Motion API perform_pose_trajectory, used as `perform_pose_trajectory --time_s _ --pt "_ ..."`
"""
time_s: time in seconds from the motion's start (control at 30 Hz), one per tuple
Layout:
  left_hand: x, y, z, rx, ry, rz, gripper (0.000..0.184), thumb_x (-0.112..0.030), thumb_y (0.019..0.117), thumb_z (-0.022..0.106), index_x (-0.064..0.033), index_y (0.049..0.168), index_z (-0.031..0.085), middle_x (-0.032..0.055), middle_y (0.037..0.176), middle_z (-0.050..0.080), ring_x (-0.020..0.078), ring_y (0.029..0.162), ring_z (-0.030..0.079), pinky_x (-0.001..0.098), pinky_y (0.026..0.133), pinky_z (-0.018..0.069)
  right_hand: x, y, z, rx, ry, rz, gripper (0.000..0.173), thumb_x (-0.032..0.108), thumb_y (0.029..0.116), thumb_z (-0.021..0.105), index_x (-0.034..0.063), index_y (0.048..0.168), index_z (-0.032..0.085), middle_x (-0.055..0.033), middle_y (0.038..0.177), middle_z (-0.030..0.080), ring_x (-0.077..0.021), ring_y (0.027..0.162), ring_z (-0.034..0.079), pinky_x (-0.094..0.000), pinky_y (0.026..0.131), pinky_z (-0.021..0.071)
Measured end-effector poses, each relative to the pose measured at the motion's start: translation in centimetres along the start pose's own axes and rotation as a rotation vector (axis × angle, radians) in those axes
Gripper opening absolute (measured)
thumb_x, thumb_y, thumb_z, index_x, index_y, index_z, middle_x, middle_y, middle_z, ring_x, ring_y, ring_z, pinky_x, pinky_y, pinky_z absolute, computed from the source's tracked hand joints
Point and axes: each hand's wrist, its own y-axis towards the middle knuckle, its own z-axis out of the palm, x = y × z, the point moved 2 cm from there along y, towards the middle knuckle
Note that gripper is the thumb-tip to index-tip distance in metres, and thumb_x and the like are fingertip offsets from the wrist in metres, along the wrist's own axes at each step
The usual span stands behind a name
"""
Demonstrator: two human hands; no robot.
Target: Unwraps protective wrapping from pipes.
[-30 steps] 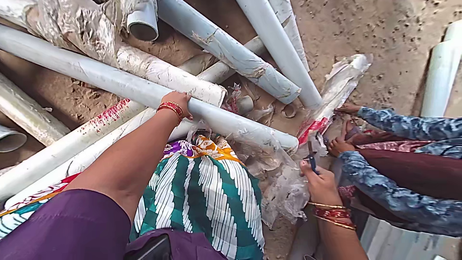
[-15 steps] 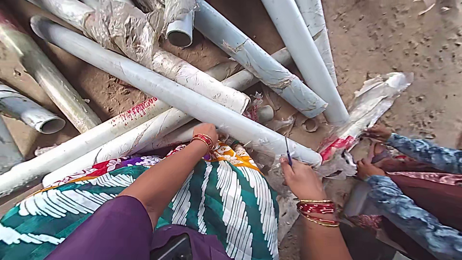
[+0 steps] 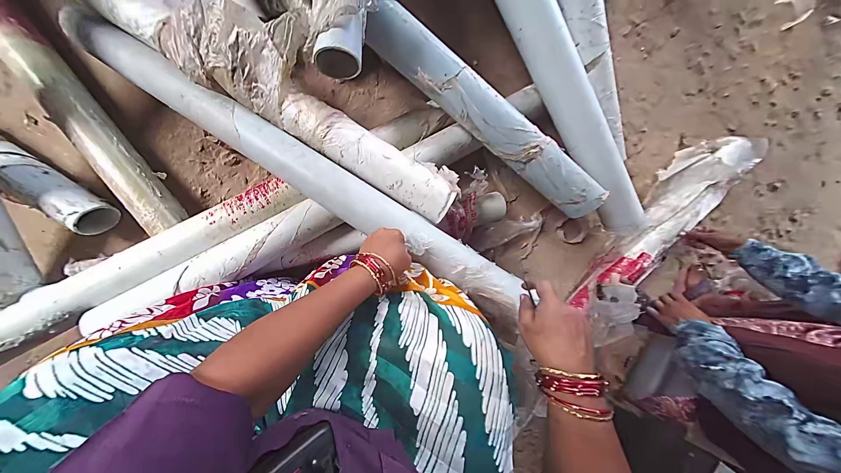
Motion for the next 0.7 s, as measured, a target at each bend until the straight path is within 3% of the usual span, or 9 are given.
perform_pose_trajectory --time_s 0.03,0.1,0.27,0.33,0.4,0.47,0.53,0.63,0.7 --pt "0.1 0.2 -0.2 -0.021 -0.084 -0.006 0.028 -0.016 0.1023 0.056 0.0076 0.100 0.070 0.0269 0.108 0.069 0.0413 0.110 0.066 0.0610 0.094 0.0494 0.7 0.3 0.2 0.065 0.005 -0.003 0.032 0.015 0.1059 0.050 -0.0010 0.132 0.060 -0.0320 0.091 0.070 -0.0545 0.088 0.070 -0.0680 0.074 0.0510" --pt "0.4 1.3 -0.5 -0.062 -0.293 0.002 0.028 -0.017 0.1034 0.057 0.0076 0.101 0.070 0.0263 0.101 0.069 0.0393 0.100 0.068 0.0597 0.090 0.0505 1.6 1.0 0.5 0.118 0.025 -0.070 0.035 0.015 0.1072 0.049 0.0001 0.138 0.056 -0.0317 0.097 0.071 -0.0527 0.093 0.070 -0.0666 0.079 0.0515" --pt "1.6 4.2 -1.9 0.006 -0.401 0.205 0.043 -0.032 0.1083 0.054 0.0069 0.105 0.073 0.0209 0.098 0.072 0.0314 0.094 0.068 0.0530 0.093 0.0501 3.5 2.9 0.2 0.011 0.120 -0.198 0.023 0.016 0.1013 0.062 0.0067 0.116 0.077 -0.0350 0.132 0.056 -0.0587 0.128 0.045 -0.0773 0.097 0.0320" --pt "2.6 3.6 -3.2 -0.020 -0.292 0.328 0.037 -0.027 0.1074 0.056 0.0057 0.110 0.073 0.0223 0.106 0.073 0.0344 0.104 0.069 0.0553 0.099 0.0478 4.0 3.7 -0.3 -0.029 0.134 -0.220 0.024 0.013 0.1016 0.061 0.0052 0.119 0.075 -0.0319 0.124 0.062 -0.0551 0.120 0.054 -0.0743 0.093 0.0362" --pt "4.3 3.1 -4.5 -0.190 -0.137 0.409 0.030 -0.021 0.1024 0.064 0.0019 0.121 0.071 0.0206 0.119 0.071 0.0346 0.114 0.067 0.0534 0.103 0.0486 4.7 4.5 -0.6 -0.062 0.115 -0.271 0.027 0.008 0.1024 0.057 0.0033 0.125 0.070 -0.0295 0.115 0.065 -0.0492 0.097 0.067 -0.0666 0.078 0.0517" --pt "6.3 3.4 -5.5 -0.342 0.091 0.316 0.048 -0.027 0.0951 0.074 -0.0015 0.135 0.064 0.0211 0.143 0.058 0.0433 0.138 0.048 0.0634 0.109 0.0402 5.9 5.3 -0.8 -0.108 0.054 -0.393 0.030 0.004 0.0995 0.057 0.0039 0.127 0.070 -0.0298 0.108 0.066 -0.0473 0.088 0.069 -0.0618 0.069 0.0548" --pt "7.6 4.0 -5.4 -0.325 0.190 0.116 0.090 -0.041 0.0854 0.083 -0.0080 0.157 0.041 0.0216 0.168 0.024 0.0514 0.154 0.016 0.0768 0.111 0.0263 7.5 6.9 0.1 -0.121 0.074 -0.617 0.031 -0.001 0.0960 0.059 0.0032 0.124 0.071 -0.0267 0.108 0.069 -0.0460 0.100 0.068 -0.0595 0.078 0.0542" --pt "7.8 5.8 -5.1 -0.279 0.171 -0.015 0.124 -0.046 0.0713 0.093 -0.0253 0.167 0.017 0.0141 0.174 -0.003 0.0517 0.156 -0.007 0.0861 0.106 0.0191 10.1 10.1 3.5 -0.006 0.199 -0.855 0.044 0.001 0.0960 0.065 0.0080 0.140 0.063 -0.0216 0.146 0.057 -0.0438 0.133 0.056 -0.0635 0.102 0.0479" --pt "7.6 6.5 -4.8 -0.252 0.158 -0.056 0.131 -0.040 0.0635 0.098 -0.0335 0.166 0.017 0.0094 0.174 -0.009 0.0512 0.155 -0.015 0.0897 0.102 0.0167 11.4 10.8 6.0 0.021 0.158 -0.945 0.055 -0.001 0.0909 0.069 0.0126 0.143 0.062 -0.0151 0.156 0.049 -0.0418 0.142 0.047 -0.0658 0.104 0.0437"
